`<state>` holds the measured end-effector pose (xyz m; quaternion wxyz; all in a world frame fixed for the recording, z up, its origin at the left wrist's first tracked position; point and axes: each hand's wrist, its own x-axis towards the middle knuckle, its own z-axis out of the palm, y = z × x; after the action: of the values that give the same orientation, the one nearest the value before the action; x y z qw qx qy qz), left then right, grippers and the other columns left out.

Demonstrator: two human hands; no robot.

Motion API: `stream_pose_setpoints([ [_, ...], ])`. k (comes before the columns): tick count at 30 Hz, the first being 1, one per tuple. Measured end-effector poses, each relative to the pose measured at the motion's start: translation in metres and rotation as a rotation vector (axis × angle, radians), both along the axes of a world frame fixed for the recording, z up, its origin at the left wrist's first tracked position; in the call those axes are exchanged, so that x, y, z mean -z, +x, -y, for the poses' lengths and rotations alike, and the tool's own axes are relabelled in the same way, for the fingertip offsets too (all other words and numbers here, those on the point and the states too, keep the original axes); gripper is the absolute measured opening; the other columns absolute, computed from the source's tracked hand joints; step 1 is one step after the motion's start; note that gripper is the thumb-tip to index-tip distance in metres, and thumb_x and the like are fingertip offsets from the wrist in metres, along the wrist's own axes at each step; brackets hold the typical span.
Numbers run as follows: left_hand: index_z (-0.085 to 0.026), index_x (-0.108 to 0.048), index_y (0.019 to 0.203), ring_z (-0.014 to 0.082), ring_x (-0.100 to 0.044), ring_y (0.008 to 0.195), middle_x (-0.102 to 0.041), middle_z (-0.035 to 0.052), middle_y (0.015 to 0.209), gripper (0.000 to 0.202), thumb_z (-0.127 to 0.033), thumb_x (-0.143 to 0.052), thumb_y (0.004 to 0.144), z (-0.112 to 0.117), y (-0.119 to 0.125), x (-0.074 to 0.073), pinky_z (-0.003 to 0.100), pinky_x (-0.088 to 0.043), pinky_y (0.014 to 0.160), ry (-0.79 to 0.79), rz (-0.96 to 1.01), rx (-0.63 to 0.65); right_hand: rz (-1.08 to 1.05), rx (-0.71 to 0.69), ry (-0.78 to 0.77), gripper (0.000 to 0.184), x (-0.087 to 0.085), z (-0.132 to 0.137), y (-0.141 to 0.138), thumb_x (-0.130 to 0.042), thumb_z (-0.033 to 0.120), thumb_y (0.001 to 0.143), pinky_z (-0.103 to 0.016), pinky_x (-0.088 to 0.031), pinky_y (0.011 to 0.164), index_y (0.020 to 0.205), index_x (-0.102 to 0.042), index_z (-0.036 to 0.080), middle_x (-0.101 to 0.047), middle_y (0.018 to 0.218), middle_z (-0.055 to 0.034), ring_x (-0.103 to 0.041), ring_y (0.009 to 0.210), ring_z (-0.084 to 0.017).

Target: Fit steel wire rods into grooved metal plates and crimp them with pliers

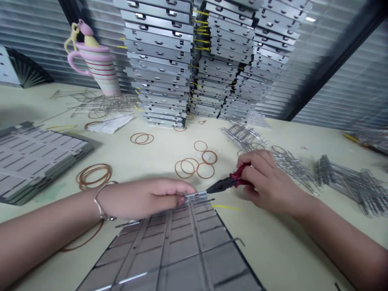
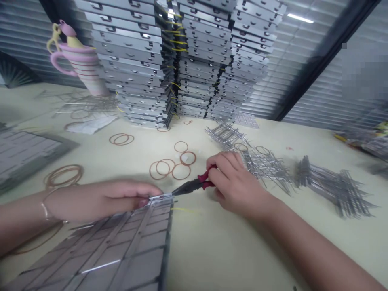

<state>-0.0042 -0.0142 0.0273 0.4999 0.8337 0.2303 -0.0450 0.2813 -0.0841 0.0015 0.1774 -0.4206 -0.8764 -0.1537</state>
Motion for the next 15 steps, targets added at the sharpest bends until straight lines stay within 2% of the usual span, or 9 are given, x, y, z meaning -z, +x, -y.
stream_pose_setpoints([
  [3, -0.017, -0.057, 0.117, 0.0145, -0.056, 0.102, -0.063, 0.0022, 0.113, 0.031, -0.018, -0.037, 0.093, -0.001, -0.001, 0.001, 0.021, -0.04, 0.091, 0.004, 0.016, 0.007, -0.016, 0.092, 0.086, 0.013, 0.001, -0.002, -0.001, -0.055, 0.006, 0.073, -0.039, -0.034, 0.077, 0.08, -0.051, 0.016, -0.053, 0.1, -0.0098, -0.045, 0.093, -0.023],
  [5, -0.015, -0.057, 0.117, 0.0147, -0.056, 0.102, -0.062, 0.0036, 0.115, 0.032, -0.017, -0.036, 0.093, -0.001, -0.001, 0.002, 0.021, -0.041, 0.091, 0.001, 0.024, 0.023, -0.039, 0.114, 0.069, 0.012, -0.001, -0.002, -0.001, -0.057, 0.009, 0.074, -0.038, -0.033, 0.076, 0.078, -0.049, 0.017, -0.053, 0.099, -0.0093, -0.046, 0.092, -0.023],
  [10, -0.015, -0.056, 0.118, 0.014, -0.056, 0.101, -0.062, 0.003, 0.113, 0.032, -0.017, -0.035, 0.093, -0.001, 0.001, 0.003, 0.02, -0.04, 0.09, 0.015, 0.024, 0.028, -0.134, -0.015, -0.036, 0.014, -0.005, 0.002, -0.006, -0.058, 0.013, 0.077, -0.037, -0.032, 0.076, 0.078, -0.045, 0.019, -0.053, 0.096, -0.0062, -0.047, 0.089, -0.02],
  [15, -0.014, -0.057, 0.115, 0.0154, -0.056, 0.1, -0.063, 0.0025, 0.112, 0.033, -0.012, -0.034, 0.091, 0.0, 0.004, 0.002, 0.021, -0.041, 0.088, 0.051, 0.004, 0.035, -0.092, -0.063, -0.108, 0.013, 0.0, 0.002, -0.015, -0.055, 0.013, 0.081, -0.037, -0.033, 0.078, 0.08, -0.044, 0.019, -0.053, 0.097, -0.0073, -0.045, 0.09, -0.02],
])
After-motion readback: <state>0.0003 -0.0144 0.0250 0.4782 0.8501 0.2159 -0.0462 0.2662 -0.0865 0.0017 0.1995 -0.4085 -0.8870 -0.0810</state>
